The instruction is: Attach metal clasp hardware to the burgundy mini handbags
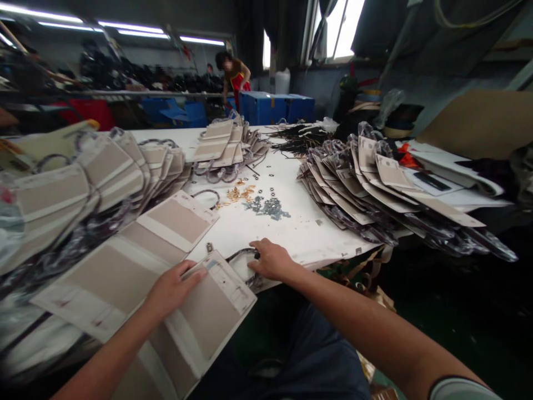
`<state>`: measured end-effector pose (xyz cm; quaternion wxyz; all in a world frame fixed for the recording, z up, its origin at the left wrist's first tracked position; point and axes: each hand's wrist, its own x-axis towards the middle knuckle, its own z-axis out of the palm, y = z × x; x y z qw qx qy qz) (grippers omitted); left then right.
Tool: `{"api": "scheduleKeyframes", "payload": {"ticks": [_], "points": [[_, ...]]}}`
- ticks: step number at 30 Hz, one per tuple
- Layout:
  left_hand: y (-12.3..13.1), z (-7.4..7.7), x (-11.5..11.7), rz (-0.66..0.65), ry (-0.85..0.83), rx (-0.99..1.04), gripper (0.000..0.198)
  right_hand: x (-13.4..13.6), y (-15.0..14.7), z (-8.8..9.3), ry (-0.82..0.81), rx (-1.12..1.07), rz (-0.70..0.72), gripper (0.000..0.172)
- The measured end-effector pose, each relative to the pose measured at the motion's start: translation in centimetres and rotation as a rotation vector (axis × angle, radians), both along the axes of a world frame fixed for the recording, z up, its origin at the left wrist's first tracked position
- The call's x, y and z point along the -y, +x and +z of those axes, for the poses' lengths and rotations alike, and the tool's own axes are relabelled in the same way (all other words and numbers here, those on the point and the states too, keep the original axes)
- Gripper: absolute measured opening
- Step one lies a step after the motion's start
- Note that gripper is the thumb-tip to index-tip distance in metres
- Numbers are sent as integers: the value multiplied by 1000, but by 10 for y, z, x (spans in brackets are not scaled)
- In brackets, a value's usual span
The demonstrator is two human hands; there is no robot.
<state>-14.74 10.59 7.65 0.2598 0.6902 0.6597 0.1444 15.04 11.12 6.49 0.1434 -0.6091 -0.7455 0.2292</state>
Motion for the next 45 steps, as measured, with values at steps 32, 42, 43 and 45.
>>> {"api": "scheduleKeyframes", "payload": {"ticks": [32,42,43,45], "points": [[35,-4,7,-178,-44,-218,29,54,36,4,23,58,-28,43],[39,0,-11,-133,-95,-143,26,36,-31,22,125,121,236,31],[39,-1,-8,-110,-72,-144,26,33,-36,21,115,148,237,30],[41,-5,2,-64,65,-160,26,29,-42,18,113,185,231,29]]}}
